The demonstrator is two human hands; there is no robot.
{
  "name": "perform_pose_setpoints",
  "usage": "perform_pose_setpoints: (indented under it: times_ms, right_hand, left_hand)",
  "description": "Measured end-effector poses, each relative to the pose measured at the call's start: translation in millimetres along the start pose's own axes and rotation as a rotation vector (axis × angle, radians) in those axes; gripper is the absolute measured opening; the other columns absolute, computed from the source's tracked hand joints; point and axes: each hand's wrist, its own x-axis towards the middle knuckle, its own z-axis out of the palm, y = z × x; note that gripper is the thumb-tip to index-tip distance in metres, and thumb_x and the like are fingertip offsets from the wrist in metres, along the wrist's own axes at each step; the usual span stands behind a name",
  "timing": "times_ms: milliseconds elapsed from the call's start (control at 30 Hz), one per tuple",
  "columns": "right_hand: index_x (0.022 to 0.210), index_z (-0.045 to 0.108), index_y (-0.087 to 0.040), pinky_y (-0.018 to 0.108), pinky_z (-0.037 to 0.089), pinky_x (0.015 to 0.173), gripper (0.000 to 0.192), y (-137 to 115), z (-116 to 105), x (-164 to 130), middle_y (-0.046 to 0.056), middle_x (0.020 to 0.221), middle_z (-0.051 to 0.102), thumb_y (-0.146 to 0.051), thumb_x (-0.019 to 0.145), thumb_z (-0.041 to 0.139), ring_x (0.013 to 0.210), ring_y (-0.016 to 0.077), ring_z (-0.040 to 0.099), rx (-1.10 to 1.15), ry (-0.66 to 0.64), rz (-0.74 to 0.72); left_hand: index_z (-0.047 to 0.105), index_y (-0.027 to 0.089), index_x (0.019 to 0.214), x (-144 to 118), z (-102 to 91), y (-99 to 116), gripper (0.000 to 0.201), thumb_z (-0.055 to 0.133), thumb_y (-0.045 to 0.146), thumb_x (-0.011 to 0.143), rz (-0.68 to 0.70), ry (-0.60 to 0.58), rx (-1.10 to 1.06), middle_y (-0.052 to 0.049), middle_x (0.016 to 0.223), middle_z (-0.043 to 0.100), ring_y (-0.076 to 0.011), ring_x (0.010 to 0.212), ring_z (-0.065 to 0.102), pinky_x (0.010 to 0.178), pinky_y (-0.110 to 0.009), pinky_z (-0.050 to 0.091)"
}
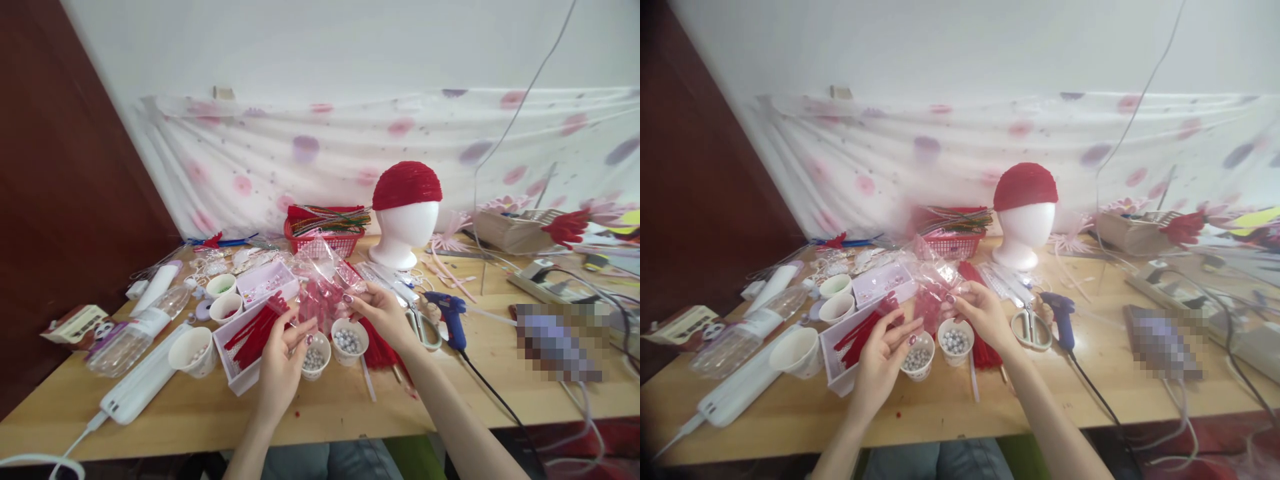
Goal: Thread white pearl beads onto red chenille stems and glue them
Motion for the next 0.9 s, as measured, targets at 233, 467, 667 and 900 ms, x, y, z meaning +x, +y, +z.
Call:
perform_pose_setpoints:
  times_ms: [233, 467, 667, 900]
  right_hand:
    - [0.081, 0.064, -0.019, 0.023, 0.052, 0.051, 0.037, 3.0, -1.1, 1.6, 0.004, 0.068, 0.076, -0.048, 0.069, 0.083, 0.060, 0.0176, 0.071, 0.004, -0.002, 0.001]
    - [0.080, 0.064, -0.018, 0.021, 0.052, 0.050, 0.040, 0.3, 4.1, 1.7, 0.003, 0.065, 0.074, -0.050, 0.068, 0.084, 0.058, 0.0162, 0.070, 0.004, -0.020, 0.007]
    - [0.083, 0.064, -0.019, 0.024, 0.053, 0.051, 0.038, 1.8, -3.0, 2.3, 0.003, 0.066, 0.075, -0.048, 0.070, 0.084, 0.059, 0.0171, 0.070, 0.014, 0.022, 0.004]
    - [0.079, 0.064, -0.018, 0.024, 0.052, 0.050, 0.040, -3.6, 8.6, 1.4, 0.004, 0.065, 0.074, -0.050, 0.067, 0.085, 0.059, 0.0194, 0.071, 0.009, 0.021, 0.017]
  left_hand:
    - [0.036, 0.022, 0.138, -0.4, -0.4, -1.6, 0.060, 0.062, 0.026, 0.084, 0.037, -0.056, -0.088, -0.017, 0.131, 0.065, -0.0251, 0.118, 0.065, 0.101, -0.042, 0.049]
    - [0.045, 0.020, 0.127, 4.5, 5.0, -3.4, 0.048, 0.061, 0.024, 0.082, -0.026, -0.014, 0.026, -0.014, 0.116, 0.074, -0.0251, 0.113, 0.067, 0.102, -0.043, 0.048]
    - [0.027, 0.021, 0.143, 0.8, -1.3, 2.6, 0.069, 0.059, 0.022, 0.083, -0.039, -0.115, -0.047, -0.018, 0.135, 0.062, -0.0248, 0.118, 0.064, 0.105, -0.044, 0.045]
    - [0.032, 0.020, 0.138, 2.2, 4.8, 4.0, 0.066, 0.063, 0.022, 0.081, -0.027, -0.084, 0.013, -0.013, 0.118, 0.072, -0.0229, 0.109, 0.068, 0.100, -0.043, 0.049]
